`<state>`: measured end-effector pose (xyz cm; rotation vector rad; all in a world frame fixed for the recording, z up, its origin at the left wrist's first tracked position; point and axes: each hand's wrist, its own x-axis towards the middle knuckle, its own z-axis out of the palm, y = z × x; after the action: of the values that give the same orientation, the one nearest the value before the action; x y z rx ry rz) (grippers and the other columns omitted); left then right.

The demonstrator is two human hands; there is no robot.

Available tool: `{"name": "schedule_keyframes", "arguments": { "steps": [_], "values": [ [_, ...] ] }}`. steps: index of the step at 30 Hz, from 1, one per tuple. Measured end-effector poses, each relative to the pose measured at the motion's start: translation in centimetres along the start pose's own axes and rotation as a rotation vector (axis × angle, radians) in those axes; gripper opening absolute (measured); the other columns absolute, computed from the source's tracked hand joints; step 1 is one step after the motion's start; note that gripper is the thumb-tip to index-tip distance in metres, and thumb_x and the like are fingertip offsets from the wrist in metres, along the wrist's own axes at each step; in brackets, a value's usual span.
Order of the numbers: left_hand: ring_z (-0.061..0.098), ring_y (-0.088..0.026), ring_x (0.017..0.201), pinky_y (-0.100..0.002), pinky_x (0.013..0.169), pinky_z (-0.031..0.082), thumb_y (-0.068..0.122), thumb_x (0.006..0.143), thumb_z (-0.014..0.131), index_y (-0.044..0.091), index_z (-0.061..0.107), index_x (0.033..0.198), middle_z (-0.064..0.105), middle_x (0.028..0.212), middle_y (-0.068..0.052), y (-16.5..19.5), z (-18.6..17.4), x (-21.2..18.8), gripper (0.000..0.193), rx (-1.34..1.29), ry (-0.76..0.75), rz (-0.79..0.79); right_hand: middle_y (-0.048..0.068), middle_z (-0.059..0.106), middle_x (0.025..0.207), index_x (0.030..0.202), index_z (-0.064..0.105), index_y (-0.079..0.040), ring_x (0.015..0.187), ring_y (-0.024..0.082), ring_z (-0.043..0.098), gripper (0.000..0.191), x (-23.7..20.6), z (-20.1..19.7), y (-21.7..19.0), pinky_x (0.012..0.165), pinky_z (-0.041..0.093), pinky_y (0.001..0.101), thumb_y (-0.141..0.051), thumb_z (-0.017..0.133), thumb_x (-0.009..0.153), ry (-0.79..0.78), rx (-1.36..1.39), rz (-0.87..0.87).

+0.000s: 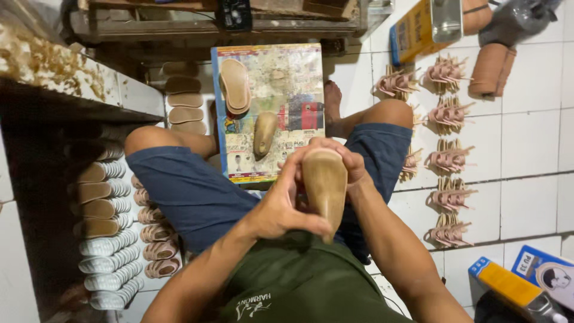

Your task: The person sits on the floor assembling a strappy sandal. They weave and adjust pink leather straps over a wooden shoe last, press and fit the sole, pick up another sandal from the floor, and continue shaping and checking the strap arrangement by hand.

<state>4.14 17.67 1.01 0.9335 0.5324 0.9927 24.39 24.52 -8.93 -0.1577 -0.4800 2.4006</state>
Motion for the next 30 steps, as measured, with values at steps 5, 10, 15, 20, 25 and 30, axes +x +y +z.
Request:
{"name": "schedule_keyframes", "arguments": {
  "steps": [5, 10, 15, 20, 25, 30],
  "values": [
    [0.048, -0.023, 0.138, -0.039, 0.11, 0.05, 0.016, 0.069, 0.094, 0.012, 0.021, 0.164, 0.043, 0.149, -0.011, -1.1, 0.6, -0.6, 0.12, -0.037, 0.044, -0.179, 0.027, 0.069, 0.113, 0.12, 0.058, 0.001, 0.104, 0.037, 0.071, 0.065, -1.3, 0.2, 1.1, 0.108, 0.051, 0.0491, -0.038, 0.088, 0.077, 0.064, 0.017, -0.071],
    [0.047, -0.024, 0.145, -0.041, 0.12, 0.043, 0.014, 0.074, 0.095, 0.01, 0.022, 0.163, 0.043, 0.152, -0.013, -0.7, 1.0, 0.3, 0.114, 0.048, 0.032, -0.051, 0.029, 0.07, 0.116, 0.119, 0.06, 0.006, 0.106, 0.034, 0.071, 0.058, -1.2, 2.9, -0.2, 0.098, 0.056, 0.0447, -0.039, 0.082, 0.091, 0.032, 0.064, -0.11],
    [0.066, -0.027, 0.118, -0.04, 0.096, 0.062, 0.022, 0.067, 0.095, 0.009, 0.021, 0.157, 0.055, 0.139, -0.02, 1.9, -0.3, 2.2, 0.118, 0.12, 0.271, -0.007, 0.019, 0.07, 0.13, 0.141, 0.057, 0.003, 0.117, 0.032, 0.069, 0.054, -1.0, 7.2, 0.9, 0.102, 0.055, 0.0418, -0.027, 0.061, 0.096, 0.725, -0.856, -0.362],
    [0.065, -0.026, 0.126, -0.04, 0.1, 0.064, 0.022, 0.071, 0.096, 0.01, 0.021, 0.158, 0.052, 0.148, -0.019, 4.0, -1.3, 4.1, 0.116, 0.311, 0.337, 0.243, 0.022, 0.065, 0.133, 0.145, 0.05, 0.007, 0.119, 0.03, 0.068, 0.061, 0.4, 8.0, 2.3, 0.102, 0.054, 0.037, -0.008, 0.074, 0.091, 0.586, -1.74, -0.863],
    [0.062, -0.025, 0.129, -0.04, 0.103, 0.062, 0.022, 0.072, 0.095, 0.011, 0.018, 0.159, 0.05, 0.149, -0.018, 3.4, -0.4, 4.3, 0.117, 0.211, 0.304, 0.219, 0.023, 0.069, 0.126, 0.141, 0.055, 0.009, 0.111, 0.032, 0.073, 0.061, 0.1, 7.0, 2.8, 0.098, 0.057, 0.0367, -0.011, 0.082, 0.09, 0.678, -1.846, -0.982],
    [0.061, -0.025, 0.13, -0.042, 0.104, 0.062, 0.019, 0.074, 0.095, 0.011, 0.019, 0.159, 0.048, 0.149, -0.017, 2.7, -0.1, 4.4, 0.115, 0.161, 0.282, 0.23, 0.024, 0.07, 0.12, 0.137, 0.058, 0.009, 0.106, 0.034, 0.074, 0.058, -0.7, 7.2, 2.9, 0.095, 0.058, 0.0382, -0.014, 0.083, 0.09, 0.702, -1.836, -1.004]
  ]
}}
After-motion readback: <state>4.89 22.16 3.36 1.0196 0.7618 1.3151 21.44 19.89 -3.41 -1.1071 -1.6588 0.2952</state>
